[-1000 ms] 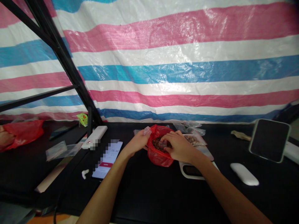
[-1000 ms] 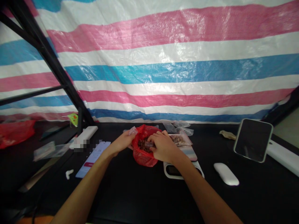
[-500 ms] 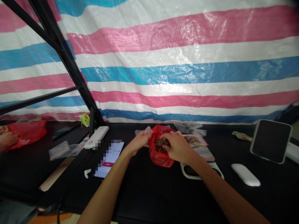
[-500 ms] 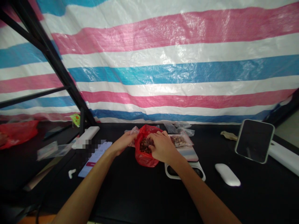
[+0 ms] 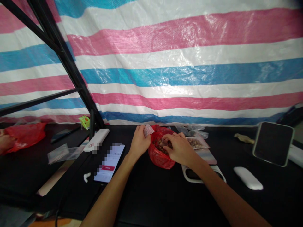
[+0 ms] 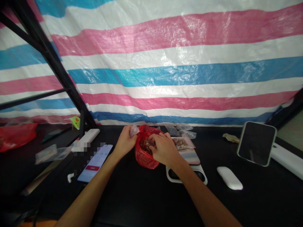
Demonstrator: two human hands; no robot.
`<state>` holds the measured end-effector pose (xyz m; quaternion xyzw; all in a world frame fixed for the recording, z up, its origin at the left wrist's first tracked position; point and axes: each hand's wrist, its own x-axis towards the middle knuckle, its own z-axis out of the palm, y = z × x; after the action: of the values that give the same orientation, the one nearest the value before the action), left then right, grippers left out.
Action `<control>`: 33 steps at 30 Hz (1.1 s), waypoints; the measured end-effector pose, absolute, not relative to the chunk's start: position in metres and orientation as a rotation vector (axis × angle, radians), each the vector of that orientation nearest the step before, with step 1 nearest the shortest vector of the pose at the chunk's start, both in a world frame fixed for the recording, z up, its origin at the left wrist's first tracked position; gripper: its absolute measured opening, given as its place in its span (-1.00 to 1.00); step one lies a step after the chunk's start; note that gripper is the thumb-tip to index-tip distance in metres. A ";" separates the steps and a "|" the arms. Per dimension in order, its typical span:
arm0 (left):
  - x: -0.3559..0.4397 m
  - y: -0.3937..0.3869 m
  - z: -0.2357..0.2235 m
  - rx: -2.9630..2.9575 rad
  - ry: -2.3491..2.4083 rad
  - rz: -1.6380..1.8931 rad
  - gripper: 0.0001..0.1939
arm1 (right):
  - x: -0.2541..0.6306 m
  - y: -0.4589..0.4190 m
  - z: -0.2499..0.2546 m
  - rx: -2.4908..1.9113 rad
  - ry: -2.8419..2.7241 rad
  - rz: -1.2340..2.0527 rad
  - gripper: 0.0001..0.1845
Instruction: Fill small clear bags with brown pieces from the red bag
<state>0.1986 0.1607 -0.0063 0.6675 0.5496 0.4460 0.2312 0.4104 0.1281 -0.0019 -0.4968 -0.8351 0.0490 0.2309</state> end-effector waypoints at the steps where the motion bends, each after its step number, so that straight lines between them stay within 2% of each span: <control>1: 0.198 0.159 -0.005 1.879 1.523 1.252 -0.81 | 0.411 0.128 -0.002 -1.365 -2.292 0.131 -0.76; 7: 0.204 0.148 0.005 1.892 1.386 1.216 -0.92 | 0.410 0.127 0.002 -1.364 -2.241 0.097 -0.75; 12: 0.207 0.141 0.010 1.945 1.299 1.098 -0.70 | 0.412 0.128 0.008 -1.353 -2.166 0.076 -0.72; 14: 0.206 0.139 0.012 1.990 1.285 1.035 -0.68 | 0.414 0.129 0.009 -1.346 -2.149 0.081 -0.70; 23: 0.198 0.153 0.004 2.423 1.267 0.948 -0.79 | 0.416 0.128 0.012 -1.263 -2.063 0.114 -0.66; 33: 0.205 0.149 0.000 2.352 1.201 0.997 -0.50 | 0.412 0.125 0.011 -1.048 -2.116 0.105 -0.63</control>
<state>0.2055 0.1493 0.0005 0.8227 0.4200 0.3487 0.1588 0.4121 0.1251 0.0113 -0.4103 -0.8284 0.0410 0.3790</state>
